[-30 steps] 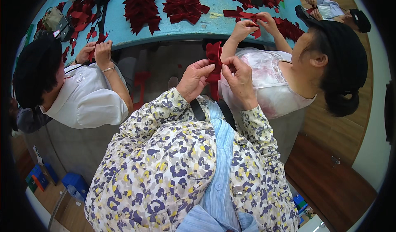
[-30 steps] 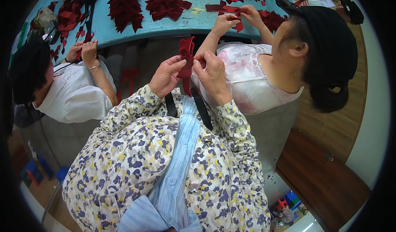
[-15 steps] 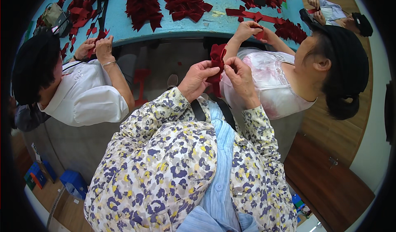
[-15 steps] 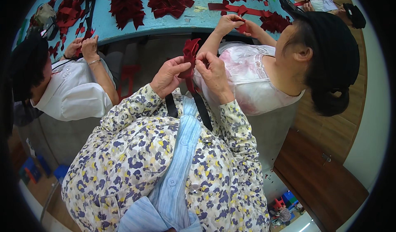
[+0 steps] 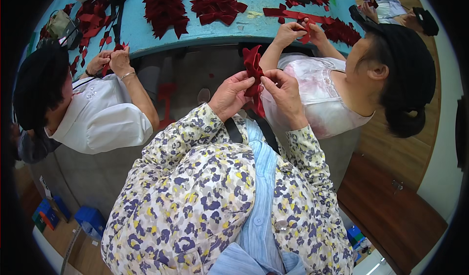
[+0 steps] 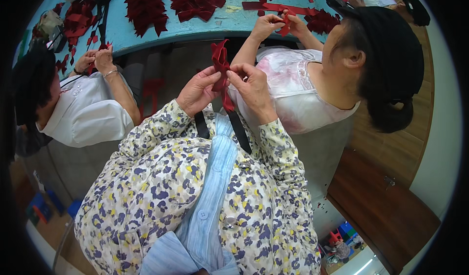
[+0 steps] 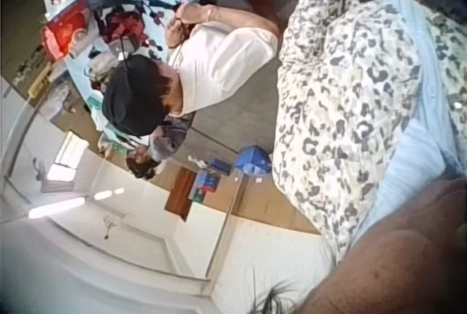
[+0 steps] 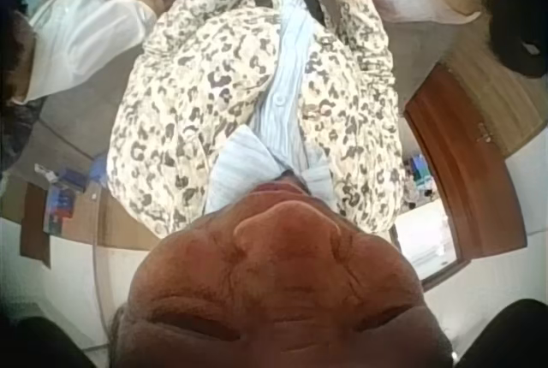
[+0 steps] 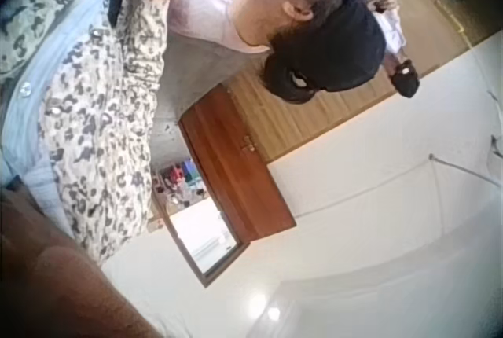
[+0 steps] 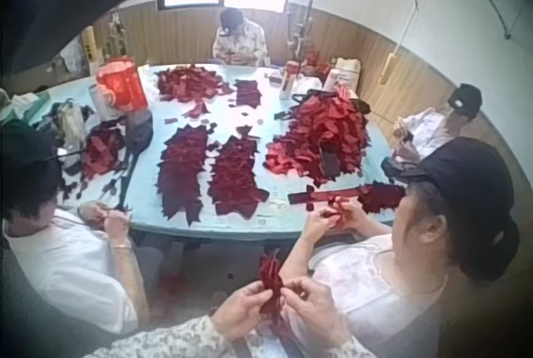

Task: Tying red fabric ribbons into decorative bows at a workstation.

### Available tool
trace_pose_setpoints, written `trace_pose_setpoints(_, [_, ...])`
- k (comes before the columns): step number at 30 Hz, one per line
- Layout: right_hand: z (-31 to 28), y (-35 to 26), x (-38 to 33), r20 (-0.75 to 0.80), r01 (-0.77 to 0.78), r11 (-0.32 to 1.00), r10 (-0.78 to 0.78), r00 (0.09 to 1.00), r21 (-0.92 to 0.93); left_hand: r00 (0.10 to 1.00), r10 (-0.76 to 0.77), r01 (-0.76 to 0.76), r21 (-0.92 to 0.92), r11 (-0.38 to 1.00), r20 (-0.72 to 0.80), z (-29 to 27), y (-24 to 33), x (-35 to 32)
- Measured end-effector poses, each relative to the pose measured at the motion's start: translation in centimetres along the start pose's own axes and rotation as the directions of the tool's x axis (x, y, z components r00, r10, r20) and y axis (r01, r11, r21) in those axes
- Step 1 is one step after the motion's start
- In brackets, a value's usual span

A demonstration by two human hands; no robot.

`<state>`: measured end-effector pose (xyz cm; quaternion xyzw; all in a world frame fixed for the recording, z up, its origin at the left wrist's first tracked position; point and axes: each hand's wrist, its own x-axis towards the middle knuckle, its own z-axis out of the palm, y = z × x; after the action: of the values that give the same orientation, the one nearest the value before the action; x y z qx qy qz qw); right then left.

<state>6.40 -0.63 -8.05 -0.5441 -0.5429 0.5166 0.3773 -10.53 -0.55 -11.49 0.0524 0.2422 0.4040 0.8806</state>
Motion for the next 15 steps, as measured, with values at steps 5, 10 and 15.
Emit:
trace_pose_setpoints(5, [-1.3, -0.5, 1.3, 0.142, -0.079, 0.960, 0.041, 0.989, 0.269, 0.999, -0.031, 0.031, -0.001, 1.000, 0.045, -0.4, -0.2, 0.8])
trace_pose_setpoints(10, [-1.7, -0.5, 1.6, 0.168, -0.128, 0.951, 0.083, 0.982, 0.281, 0.994, -0.053, 0.061, -0.084, 0.995, 0.093, -0.4, -0.5, 1.1])
trace_pose_setpoints(15, [-1.7, -0.9, 0.4, -0.079, 0.095, 0.995, -0.093, 0.993, 0.028, 0.996, -0.004, 0.011, -0.079, 0.997, 0.091, 0.5, -0.6, 1.0])
